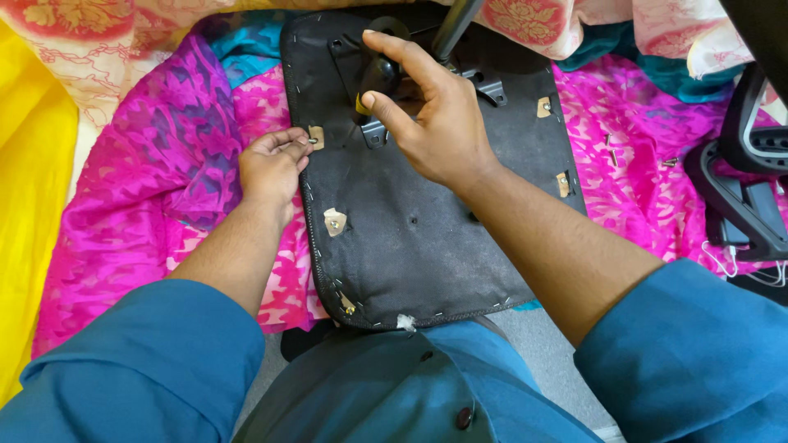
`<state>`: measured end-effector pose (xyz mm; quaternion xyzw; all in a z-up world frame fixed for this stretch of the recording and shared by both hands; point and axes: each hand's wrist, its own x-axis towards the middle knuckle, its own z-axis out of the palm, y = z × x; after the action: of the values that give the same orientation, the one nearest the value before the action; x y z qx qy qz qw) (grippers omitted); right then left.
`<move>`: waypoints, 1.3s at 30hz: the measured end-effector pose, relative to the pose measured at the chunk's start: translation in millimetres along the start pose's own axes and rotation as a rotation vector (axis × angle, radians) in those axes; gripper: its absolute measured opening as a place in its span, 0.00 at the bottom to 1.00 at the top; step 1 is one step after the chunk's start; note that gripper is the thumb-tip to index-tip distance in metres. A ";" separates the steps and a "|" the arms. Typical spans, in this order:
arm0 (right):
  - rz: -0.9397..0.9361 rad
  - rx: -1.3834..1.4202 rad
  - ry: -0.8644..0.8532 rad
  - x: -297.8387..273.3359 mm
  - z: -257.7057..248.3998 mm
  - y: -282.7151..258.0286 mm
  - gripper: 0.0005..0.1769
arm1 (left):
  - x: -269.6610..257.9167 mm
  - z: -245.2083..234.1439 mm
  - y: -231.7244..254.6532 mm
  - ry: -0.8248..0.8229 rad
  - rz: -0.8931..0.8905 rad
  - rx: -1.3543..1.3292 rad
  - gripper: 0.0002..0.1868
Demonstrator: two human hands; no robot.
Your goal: The person uses a screwdriver to fasten screws into the underside of an office chair seat. They repeatedly pick up screws, align them with holes in the seat base, and tighten them while the chair remains upside down on a patterned cloth.
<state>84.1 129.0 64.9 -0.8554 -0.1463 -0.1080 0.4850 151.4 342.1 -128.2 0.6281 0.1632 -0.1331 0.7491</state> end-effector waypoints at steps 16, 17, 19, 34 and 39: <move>-0.037 0.091 -0.005 32.7 19.0 8.5 0.27 | 2.4 16.0 17.9 -0.134 0.282 0.478 0.10; -0.037 0.097 -0.003 34.4 20.2 7.7 0.27 | 0.1 14.3 16.8 -0.142 0.299 0.453 0.10; -0.036 0.053 -0.003 36.8 20.9 7.0 0.27 | -1.2 12.4 14.0 -0.157 0.307 0.427 0.10; -0.225 -0.083 0.043 48.7 20.3 2.5 0.26 | -4.0 12.4 10.2 -0.170 0.318 0.531 0.12; -0.081 0.031 0.021 48.8 22.8 -0.1 0.26 | -7.7 11.7 13.8 -0.191 0.356 0.538 0.12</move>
<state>130.7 155.8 69.4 -0.8399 -0.1774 -0.1344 0.4951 150.9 333.0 -110.8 0.8067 -0.0609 -0.0966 0.5798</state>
